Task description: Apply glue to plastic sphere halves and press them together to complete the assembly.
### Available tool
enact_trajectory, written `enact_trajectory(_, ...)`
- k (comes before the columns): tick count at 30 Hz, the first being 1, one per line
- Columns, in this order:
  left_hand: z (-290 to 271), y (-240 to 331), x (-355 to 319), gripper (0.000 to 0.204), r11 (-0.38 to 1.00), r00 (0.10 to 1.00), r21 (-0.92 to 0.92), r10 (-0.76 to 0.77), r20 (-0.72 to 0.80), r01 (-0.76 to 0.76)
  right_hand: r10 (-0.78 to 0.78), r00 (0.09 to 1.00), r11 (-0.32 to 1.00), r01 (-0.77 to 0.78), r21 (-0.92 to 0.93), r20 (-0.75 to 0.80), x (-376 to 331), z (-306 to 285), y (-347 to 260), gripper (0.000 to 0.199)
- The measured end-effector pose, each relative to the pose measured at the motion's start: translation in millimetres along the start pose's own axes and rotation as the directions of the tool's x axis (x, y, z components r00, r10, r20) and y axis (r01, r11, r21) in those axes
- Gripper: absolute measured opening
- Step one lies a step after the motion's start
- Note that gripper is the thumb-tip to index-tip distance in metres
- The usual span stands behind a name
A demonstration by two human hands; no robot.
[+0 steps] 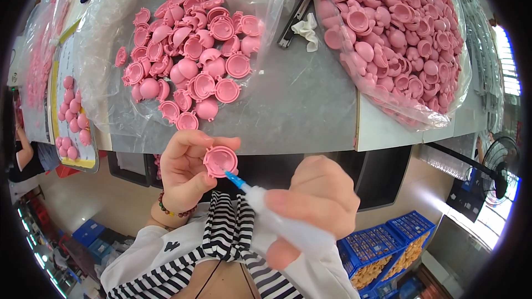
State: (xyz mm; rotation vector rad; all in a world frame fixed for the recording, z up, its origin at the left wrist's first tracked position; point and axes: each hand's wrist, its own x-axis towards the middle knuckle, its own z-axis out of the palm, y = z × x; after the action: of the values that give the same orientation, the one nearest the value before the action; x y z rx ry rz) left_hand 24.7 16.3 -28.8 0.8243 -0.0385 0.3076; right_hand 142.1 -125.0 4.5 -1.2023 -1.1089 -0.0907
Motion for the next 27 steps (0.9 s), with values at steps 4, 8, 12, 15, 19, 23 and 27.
enact_trajectory(4, -2, -1, -2, 0.043, 0.998, 0.999, 0.053, -0.016, -0.029, 0.018, -0.035, 0.998, 0.99, 0.041, -0.135, 0.049, 0, 9, -3, 0.06)
enact_trajectory(8, -1, 1, -1, 0.043, 0.998, 1.0, 0.061, -0.008, 0.003, 0.008, -0.006, 1.0, 0.987, 0.001, -0.161, -0.031, -2, 16, -5, 0.058)
enact_trajectory(12, 0, 3, 0, 0.042, 0.998, 1.0, 0.066, -0.014, 0.001, 0.014, 0.009, 0.996, 0.984, -0.024, -0.174, -0.089, -2, 17, -5, 0.056)
enact_trajectory(15, -3, 0, -2, 0.041, 0.998, 1.0, 0.067, 0.007, 0.003, -0.007, -0.009, 0.989, 0.989, -0.013, -0.144, -0.146, -5, 17, -3, 0.056)
enact_trajectory(19, -1, 3, -1, 0.042, 0.998, 1.0, 0.064, -0.006, 0.002, 0.006, -0.039, 0.998, 0.989, 0.032, -0.144, -0.048, -2, 13, -1, 0.06)
enact_trajectory(23, -1, 3, -1, 0.042, 0.998, 1.0, 0.067, -0.011, 0.002, 0.011, -0.05, 0.999, 0.985, 0.047, -0.165, -0.011, -2, 14, 1, 0.061)
enact_trajectory(27, -1, 3, -1, 0.043, 0.996, 1.0, 0.09, -0.01, 0.002, 0.01, -0.061, 0.998, 0.985, 0.057, -0.165, -0.016, -2, 13, 1, 0.062)
